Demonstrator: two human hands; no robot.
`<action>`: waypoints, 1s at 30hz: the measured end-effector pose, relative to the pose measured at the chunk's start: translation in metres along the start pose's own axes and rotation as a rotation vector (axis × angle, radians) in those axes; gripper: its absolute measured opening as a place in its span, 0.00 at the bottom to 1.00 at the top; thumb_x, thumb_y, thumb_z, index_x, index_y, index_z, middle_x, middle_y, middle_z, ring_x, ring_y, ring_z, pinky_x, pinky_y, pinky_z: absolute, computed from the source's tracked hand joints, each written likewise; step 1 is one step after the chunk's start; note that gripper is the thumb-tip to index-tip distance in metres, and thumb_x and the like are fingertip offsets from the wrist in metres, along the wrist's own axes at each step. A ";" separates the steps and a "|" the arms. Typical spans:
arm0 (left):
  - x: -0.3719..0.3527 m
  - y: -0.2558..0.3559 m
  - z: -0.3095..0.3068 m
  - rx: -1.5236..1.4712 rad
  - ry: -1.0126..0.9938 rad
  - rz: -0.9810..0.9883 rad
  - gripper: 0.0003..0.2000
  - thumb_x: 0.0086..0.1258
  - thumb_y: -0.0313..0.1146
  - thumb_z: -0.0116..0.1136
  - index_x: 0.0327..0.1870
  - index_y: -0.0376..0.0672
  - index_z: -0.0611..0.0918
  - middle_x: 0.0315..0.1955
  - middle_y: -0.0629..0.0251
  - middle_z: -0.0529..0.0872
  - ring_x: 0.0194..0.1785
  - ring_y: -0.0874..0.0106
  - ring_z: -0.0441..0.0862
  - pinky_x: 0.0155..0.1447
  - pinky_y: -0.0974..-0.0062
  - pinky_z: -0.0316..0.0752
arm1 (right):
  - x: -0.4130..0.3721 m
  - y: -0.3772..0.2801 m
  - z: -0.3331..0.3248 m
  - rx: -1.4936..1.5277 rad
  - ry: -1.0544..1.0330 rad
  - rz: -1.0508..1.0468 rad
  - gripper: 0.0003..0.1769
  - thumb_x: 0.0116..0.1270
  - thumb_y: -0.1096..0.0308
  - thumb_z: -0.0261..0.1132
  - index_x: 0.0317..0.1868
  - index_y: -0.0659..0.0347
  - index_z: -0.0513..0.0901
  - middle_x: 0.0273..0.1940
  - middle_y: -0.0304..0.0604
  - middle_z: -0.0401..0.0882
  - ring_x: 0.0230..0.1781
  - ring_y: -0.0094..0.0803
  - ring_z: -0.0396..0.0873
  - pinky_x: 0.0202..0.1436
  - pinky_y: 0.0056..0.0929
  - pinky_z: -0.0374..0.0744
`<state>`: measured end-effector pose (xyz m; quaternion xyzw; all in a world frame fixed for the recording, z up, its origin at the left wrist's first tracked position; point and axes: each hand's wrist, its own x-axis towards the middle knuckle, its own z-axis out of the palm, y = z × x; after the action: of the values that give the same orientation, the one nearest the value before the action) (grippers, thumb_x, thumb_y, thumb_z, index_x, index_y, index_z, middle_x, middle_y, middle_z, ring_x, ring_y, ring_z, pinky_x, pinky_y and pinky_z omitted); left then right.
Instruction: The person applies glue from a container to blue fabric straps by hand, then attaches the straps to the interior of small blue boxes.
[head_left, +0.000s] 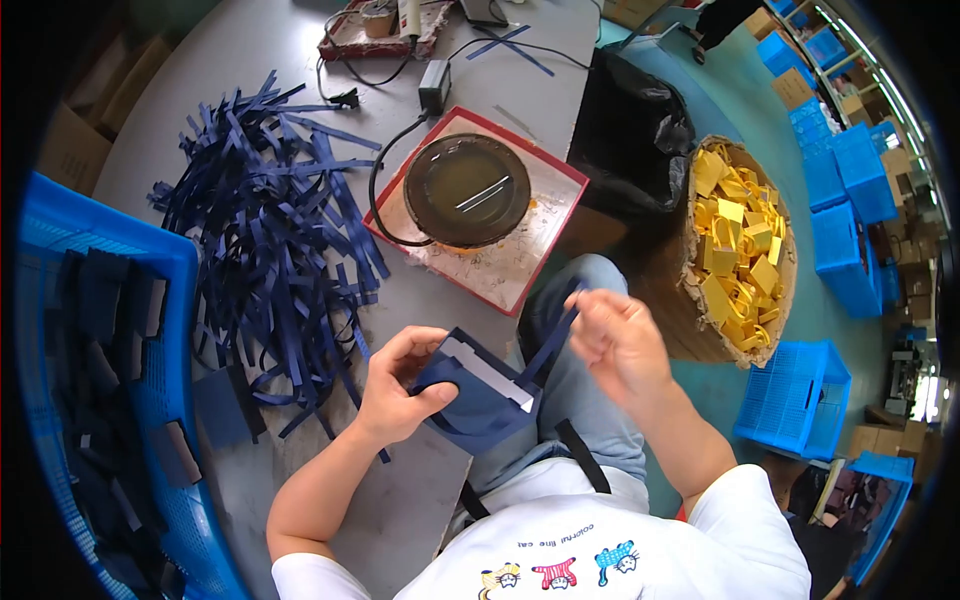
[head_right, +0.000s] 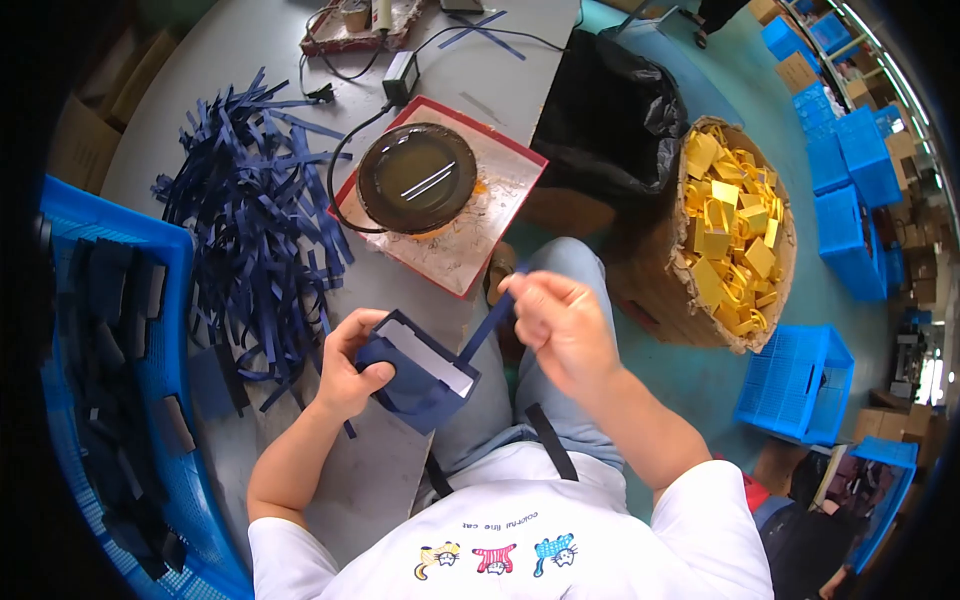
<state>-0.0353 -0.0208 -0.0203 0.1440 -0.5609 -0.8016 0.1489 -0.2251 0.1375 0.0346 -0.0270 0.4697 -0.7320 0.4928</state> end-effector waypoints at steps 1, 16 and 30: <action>0.001 -0.001 -0.002 0.005 0.024 -0.007 0.23 0.53 0.29 0.67 0.50 0.34 0.73 0.39 0.65 0.80 0.42 0.79 0.77 0.49 0.81 0.71 | 0.004 -0.008 -0.004 -0.032 0.053 -0.095 0.08 0.64 0.71 0.61 0.38 0.70 0.79 0.17 0.28 0.63 0.17 0.14 0.56 0.21 0.15 0.56; 0.002 0.003 0.003 0.149 -0.057 -0.056 0.22 0.52 0.27 0.67 0.48 0.34 0.74 0.38 0.62 0.81 0.42 0.77 0.78 0.51 0.79 0.72 | 0.034 -0.048 0.002 -0.027 -0.046 -0.215 0.07 0.68 0.68 0.57 0.37 0.63 0.76 0.23 0.34 0.72 0.17 0.16 0.63 0.18 0.15 0.62; 0.004 0.003 0.001 0.191 -0.080 -0.007 0.22 0.51 0.27 0.68 0.47 0.33 0.74 0.35 0.61 0.81 0.39 0.76 0.78 0.48 0.79 0.72 | 0.069 -0.008 0.028 -0.317 0.140 -0.203 0.05 0.61 0.71 0.65 0.32 0.63 0.79 0.18 0.26 0.66 0.13 0.10 0.54 0.15 0.13 0.51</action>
<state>-0.0390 -0.0222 -0.0170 0.1277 -0.6398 -0.7499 0.1092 -0.2520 0.0683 0.0263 -0.1004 0.6072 -0.6948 0.3721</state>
